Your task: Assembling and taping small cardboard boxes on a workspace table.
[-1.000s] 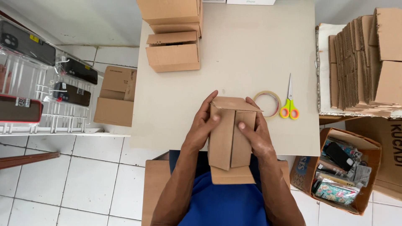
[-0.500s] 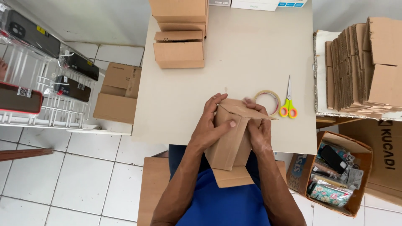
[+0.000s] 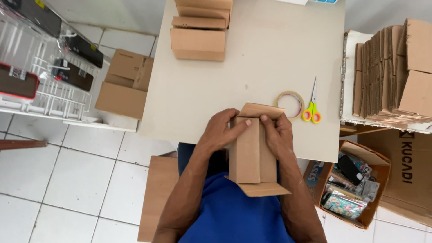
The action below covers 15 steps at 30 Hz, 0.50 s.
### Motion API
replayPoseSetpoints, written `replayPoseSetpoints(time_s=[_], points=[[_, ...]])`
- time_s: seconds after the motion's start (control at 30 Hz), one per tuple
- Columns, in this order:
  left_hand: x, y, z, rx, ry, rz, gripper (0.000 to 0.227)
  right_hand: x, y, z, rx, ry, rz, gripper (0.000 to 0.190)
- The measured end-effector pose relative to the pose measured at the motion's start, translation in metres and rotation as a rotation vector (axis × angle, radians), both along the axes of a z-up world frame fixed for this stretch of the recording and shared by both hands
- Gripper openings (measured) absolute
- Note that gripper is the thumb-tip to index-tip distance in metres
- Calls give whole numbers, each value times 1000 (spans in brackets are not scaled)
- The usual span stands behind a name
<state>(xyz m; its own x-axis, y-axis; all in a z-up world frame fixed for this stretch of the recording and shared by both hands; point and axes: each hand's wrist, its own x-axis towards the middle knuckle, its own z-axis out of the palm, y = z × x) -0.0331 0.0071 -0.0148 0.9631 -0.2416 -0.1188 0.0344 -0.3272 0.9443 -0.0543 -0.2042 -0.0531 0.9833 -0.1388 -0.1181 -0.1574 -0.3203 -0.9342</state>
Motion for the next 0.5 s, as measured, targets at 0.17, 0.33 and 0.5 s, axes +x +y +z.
replayPoseSetpoints(time_s=[0.17,0.33,0.5], points=[[-3,10,63,-71,200,-104,51,0,3,26,32,23,76,26],[-15,7,33,-380,202,-38,75,12,-22,-3,76,-152,27,18],[-25,9,36,-615,18,66,54,16,-46,-40,324,-167,-79,28]])
